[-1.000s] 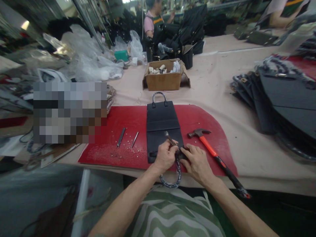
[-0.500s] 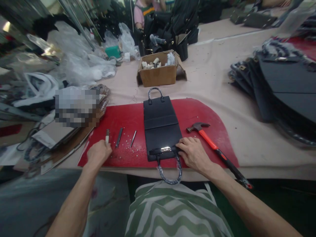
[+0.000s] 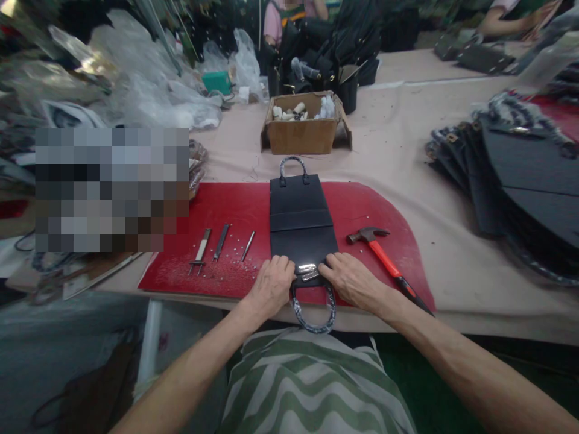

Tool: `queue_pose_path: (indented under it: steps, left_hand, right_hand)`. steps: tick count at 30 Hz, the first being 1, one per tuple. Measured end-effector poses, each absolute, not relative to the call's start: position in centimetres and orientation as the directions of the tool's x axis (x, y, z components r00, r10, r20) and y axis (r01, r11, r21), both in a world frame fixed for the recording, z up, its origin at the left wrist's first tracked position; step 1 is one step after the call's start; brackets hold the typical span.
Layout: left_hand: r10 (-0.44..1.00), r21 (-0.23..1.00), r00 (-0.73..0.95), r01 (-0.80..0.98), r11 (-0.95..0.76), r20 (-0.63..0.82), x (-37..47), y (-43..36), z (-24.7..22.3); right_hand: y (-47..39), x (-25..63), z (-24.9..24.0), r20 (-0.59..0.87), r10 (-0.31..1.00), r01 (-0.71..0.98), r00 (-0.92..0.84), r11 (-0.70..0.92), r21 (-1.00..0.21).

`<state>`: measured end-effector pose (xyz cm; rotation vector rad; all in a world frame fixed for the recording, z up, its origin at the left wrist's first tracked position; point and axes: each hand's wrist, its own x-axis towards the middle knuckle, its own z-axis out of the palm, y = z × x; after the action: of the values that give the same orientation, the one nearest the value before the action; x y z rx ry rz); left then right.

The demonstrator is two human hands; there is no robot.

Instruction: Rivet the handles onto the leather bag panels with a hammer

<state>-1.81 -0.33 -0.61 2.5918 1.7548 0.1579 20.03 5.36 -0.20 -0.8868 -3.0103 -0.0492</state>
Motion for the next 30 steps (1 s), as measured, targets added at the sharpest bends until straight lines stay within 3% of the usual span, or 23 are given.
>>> queue_pose_path:
  steps: [3,8,14,17,19,22,26,30]
  left_hand:
    - [0.877,-0.020,0.478,0.878,-0.478,0.056,-2.6,-0.1,-0.9]
    - [0.742,0.115,0.660,0.733,-0.671,0.118,-6.5,0.4,-1.7]
    - [0.657,0.100,0.736,0.650,-0.753,0.165,-7.8,0.3,-2.7]
    - [0.678,0.080,0.715,0.675,-0.733,0.169,-7.2,-0.5,-2.8]
    - [0.729,0.122,0.659,0.721,-0.682,0.185,-6.7,-1.3,-2.8]
    - [0.827,0.285,0.491,0.780,-0.558,0.274,-6.4,-2.1,-3.0]
    - [0.933,0.440,0.092,0.863,-0.249,0.348,-8.2,-0.9,-2.5]
    - [0.940,0.392,-0.277,0.902,0.182,0.201,-12.6,2.5,-0.4]
  right_hand:
    - [5.2,20.2,-0.6,0.032,0.573,0.574,-0.819,0.819,0.005]
    - [5.7,21.0,-1.4,0.108,0.553,0.541,-0.826,0.832,-0.120]
    - [5.4,21.7,-1.6,0.137,0.495,0.479,-0.858,0.868,-0.132]
    - [4.6,21.7,-2.2,0.250,0.568,0.521,-0.784,0.822,-0.231]
    - [4.0,21.7,-2.5,0.342,0.653,0.540,-0.676,0.754,-0.374]
    - [3.5,21.7,-2.7,0.376,0.722,0.503,-0.581,0.682,-0.532]
    - [3.6,21.7,-3.0,0.396,0.732,0.514,-0.554,0.675,-0.529]
    - [4.0,21.5,-3.3,0.423,0.717,0.519,-0.554,0.694,-0.499]
